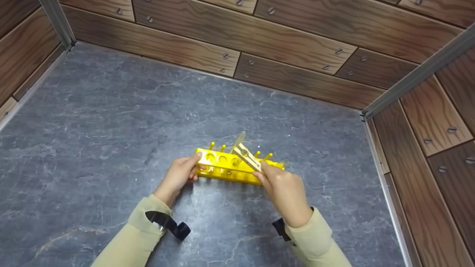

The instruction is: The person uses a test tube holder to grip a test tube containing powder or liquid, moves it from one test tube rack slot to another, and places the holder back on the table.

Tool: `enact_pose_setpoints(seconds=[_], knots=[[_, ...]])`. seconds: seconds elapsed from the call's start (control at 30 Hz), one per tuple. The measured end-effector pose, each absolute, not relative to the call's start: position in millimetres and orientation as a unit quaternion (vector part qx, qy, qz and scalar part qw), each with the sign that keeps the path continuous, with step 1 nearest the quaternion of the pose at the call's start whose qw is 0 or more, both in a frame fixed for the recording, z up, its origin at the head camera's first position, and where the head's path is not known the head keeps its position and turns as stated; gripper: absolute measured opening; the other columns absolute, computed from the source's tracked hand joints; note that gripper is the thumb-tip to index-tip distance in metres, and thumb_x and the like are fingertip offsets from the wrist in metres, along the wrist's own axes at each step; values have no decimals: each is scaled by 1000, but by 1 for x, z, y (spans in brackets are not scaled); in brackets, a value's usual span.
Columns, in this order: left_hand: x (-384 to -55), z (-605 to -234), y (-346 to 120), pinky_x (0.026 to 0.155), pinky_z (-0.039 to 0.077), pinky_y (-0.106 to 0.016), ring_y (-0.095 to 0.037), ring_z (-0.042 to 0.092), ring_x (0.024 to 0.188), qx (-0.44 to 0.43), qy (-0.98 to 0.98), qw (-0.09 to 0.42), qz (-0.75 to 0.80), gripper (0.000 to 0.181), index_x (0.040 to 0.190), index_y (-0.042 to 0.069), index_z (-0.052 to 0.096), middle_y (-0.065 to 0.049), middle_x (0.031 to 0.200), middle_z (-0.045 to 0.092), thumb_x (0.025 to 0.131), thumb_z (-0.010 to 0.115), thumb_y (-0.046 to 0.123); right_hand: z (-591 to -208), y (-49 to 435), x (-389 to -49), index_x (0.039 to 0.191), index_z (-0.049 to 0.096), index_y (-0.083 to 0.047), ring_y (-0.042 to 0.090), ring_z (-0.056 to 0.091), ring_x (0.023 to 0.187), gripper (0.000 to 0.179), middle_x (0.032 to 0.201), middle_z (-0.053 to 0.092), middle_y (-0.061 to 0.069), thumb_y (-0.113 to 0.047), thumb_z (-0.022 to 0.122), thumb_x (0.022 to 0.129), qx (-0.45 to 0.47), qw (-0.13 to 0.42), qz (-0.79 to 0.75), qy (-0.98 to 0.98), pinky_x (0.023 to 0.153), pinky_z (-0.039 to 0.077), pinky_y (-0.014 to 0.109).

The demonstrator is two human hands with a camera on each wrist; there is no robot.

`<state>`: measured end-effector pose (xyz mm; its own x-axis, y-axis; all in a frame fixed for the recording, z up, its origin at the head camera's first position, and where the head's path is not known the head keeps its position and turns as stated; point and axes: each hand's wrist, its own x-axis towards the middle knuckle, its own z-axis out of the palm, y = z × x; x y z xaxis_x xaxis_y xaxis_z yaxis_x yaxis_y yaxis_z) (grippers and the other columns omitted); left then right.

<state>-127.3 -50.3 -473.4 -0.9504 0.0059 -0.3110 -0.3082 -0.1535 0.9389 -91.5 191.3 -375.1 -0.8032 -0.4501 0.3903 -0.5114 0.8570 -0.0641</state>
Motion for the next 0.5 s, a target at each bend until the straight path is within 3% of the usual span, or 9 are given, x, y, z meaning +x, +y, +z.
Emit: enact_pose_setpoints(seconds=[0.17, 0.3, 0.5], knots=[[-127, -473, -52, 47, 39, -20, -9, 44, 44, -111, 647, 101, 748, 41, 72, -2, 65, 2, 44, 39, 94, 54, 30, -372, 191, -93, 89, 62, -6, 11, 45, 44, 19, 62, 55, 0, -23, 70, 83, 259, 198, 93, -941, 41, 41, 26], [-126, -473, -51, 47, 39, -21, -9, 44, 44, -115, 649, 103, 745, 40, 78, -4, 67, 2, 44, 39, 95, 54, 30, -370, 192, -92, 88, 61, -7, 10, 42, 44, 19, 61, 52, -2, -22, 70, 83, 260, 194, 97, -941, 41, 40, 24], [-126, -472, -49, 47, 38, -20, -9, 44, 44, -119, 647, 105, 745, 41, 74, -3, 65, 2, 43, 38, 95, 54, 30, -368, 195, -91, 89, 61, -6, 9, 41, 46, 19, 63, 55, 0, -22, 70, 83, 256, 193, 108, -941, 43, 41, 23]])
